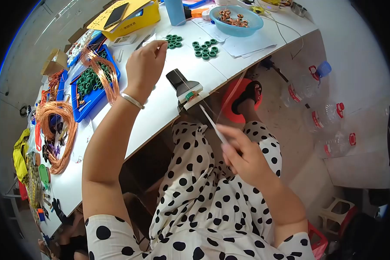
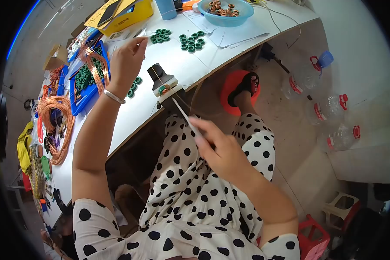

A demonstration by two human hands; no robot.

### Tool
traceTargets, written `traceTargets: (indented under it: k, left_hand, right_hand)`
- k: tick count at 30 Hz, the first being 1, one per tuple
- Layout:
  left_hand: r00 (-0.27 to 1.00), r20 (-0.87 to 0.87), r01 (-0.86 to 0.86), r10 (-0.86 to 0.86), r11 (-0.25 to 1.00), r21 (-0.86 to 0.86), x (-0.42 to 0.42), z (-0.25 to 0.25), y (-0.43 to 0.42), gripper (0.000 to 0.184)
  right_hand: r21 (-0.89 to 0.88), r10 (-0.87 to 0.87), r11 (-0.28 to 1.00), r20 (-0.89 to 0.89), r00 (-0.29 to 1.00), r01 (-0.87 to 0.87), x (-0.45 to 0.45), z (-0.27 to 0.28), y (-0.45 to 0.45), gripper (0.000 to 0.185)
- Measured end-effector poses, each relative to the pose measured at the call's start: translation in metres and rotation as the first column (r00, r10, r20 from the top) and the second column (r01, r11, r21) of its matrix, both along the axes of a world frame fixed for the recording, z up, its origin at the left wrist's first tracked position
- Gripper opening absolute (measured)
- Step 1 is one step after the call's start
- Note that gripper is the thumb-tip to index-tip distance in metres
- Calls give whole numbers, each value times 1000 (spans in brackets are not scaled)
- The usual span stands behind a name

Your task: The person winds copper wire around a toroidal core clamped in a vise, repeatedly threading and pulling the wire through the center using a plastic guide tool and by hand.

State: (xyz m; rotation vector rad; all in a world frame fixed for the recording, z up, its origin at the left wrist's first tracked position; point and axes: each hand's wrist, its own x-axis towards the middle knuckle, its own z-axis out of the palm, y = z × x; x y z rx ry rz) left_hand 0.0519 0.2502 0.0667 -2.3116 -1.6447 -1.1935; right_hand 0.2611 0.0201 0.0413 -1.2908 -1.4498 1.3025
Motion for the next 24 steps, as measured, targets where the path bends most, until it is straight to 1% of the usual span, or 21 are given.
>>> traceTargets:
  k: [1,2,3,4,6,7,8,9,10,11,12,14,15,16,18,19,20,21,22,23,24]
  left_hand:
    - [1000,-1,3,-3,1000,-1,2,3,2,17]
    - [998,-33,56,-51,984,168,6,14,4,16]
    - [993,-71,110,-91,937,332,14,28,6,15]
    - [986,-114,164,-124,861,482,22,41,7,14]
    - [947,-251,322,-202,637,700,55,65,4,11]
    - [947,-249,321,-203,638,700,71,75,-11,11]
    - [876,-424,454,-228,684,570,84,83,-33,17]
    - [771,-580,557,-263,720,414,90,87,-44,23]
    - [771,-580,556,-262,721,414,89,81,-29,23]
    - [856,-471,490,-213,628,605,85,69,1,16]
    - [920,-346,392,-186,509,766,77,57,20,11]
    - [979,-143,199,-142,803,562,43,38,21,12]
    - [990,-136,95,-44,914,394,27,25,20,13]
    - [987,-148,-24,56,978,209,12,9,19,14]
    - [992,-83,-108,98,986,-129,-11,-21,13,16]
    - [991,-86,-109,99,986,-127,-19,-28,14,16]
    - [991,-66,-123,114,980,-154,-25,-31,12,17]
    - [991,-47,-135,128,974,-182,-31,-34,10,17]
    - [989,-26,-145,143,966,-212,-36,-36,8,18]
    - [989,-26,-145,143,966,-212,-38,-34,10,18]
    - [974,202,-38,104,952,-304,-39,-31,17,20]
  right_hand:
    - [18,-3,1000,4,1000,2,-8,4,15,40]
    - [36,-5,999,10,1000,4,-14,6,22,39]
    - [36,-6,999,13,1000,6,-18,7,24,39]
    - [58,-17,998,29,999,15,-21,7,25,39]
    - [104,-39,994,59,998,32,-24,4,25,39]
    - [102,-40,994,61,997,34,-23,2,24,39]
    - [120,-38,992,56,998,31,-23,-1,23,39]
    - [141,-35,990,51,998,27,-22,-3,22,39]
    - [161,-29,987,45,999,21,-22,-5,22,39]
    - [163,-26,986,43,999,19,-22,-6,23,39]
    - [240,-56,970,90,994,33,-22,-7,24,38]
    - [388,-133,920,174,976,56,-25,-8,27,36]
    - [385,-135,921,170,976,60,-27,-6,29,36]
    - [366,-123,930,194,973,45,-29,0,34,36]
    - [329,-97,944,239,966,14,-30,11,41,37]
    - [331,-97,943,236,967,14,-29,14,41,37]
    - [126,-25,992,-13,1000,26,-27,17,40,37]
    - [-82,-5,996,-270,963,-18,-26,19,38,38]
    - [-269,-41,956,-506,861,-113,-24,19,35,38]
    - [-270,-41,956,-506,862,-113,-20,16,25,38]
    - [-272,-34,954,-515,857,-125,-11,9,7,39]
